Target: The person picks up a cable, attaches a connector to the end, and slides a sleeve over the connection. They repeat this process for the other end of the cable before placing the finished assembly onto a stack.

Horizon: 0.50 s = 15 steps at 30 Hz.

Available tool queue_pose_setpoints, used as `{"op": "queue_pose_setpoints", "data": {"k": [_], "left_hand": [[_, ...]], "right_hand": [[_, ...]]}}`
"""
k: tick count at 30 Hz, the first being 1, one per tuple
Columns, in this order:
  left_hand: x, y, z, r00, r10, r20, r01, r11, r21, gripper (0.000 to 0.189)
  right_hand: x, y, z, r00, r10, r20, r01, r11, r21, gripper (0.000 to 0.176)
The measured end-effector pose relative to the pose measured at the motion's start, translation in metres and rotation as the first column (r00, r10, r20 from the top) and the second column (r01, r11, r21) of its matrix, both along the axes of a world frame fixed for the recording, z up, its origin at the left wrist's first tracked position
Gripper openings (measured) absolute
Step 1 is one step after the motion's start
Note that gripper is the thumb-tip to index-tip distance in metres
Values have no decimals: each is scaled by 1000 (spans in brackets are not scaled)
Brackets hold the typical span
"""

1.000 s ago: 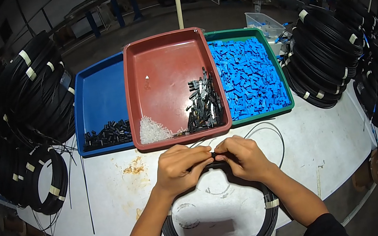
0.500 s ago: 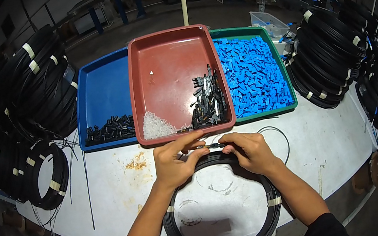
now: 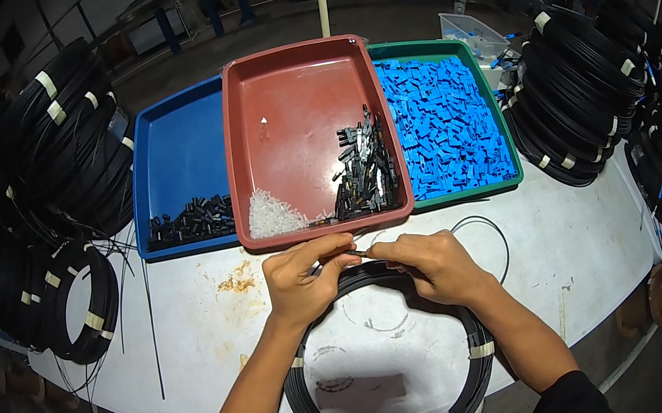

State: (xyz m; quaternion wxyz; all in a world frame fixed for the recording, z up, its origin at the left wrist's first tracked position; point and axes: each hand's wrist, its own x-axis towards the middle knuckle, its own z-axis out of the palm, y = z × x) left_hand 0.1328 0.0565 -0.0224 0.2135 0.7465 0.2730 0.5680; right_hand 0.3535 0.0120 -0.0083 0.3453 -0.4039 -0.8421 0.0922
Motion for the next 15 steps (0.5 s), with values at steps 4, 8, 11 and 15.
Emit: {"op": "queue_pose_setpoints", "data": {"k": [4, 8, 11, 15], "left_hand": [[-1, 1, -1, 1000, 4, -28, -2, 999, 37, 18], [0, 4, -9, 1000, -1, 11, 1, 998, 55, 17], [1, 4, -9, 999, -9, 40, 7, 998, 56, 16], [0, 2, -2, 999, 14, -33, -11, 997, 71, 14]], "right_hand": [[-1, -1, 3, 1000, -3, -4, 3, 1000, -7, 44], [-2, 4, -6, 997, 30, -74, -29, 999, 17, 48], [-1, 1, 1, 999, 16, 29, -15, 999, -29, 56], [2, -1, -1, 992, 10, 126, -8, 1000, -10, 64]]}}
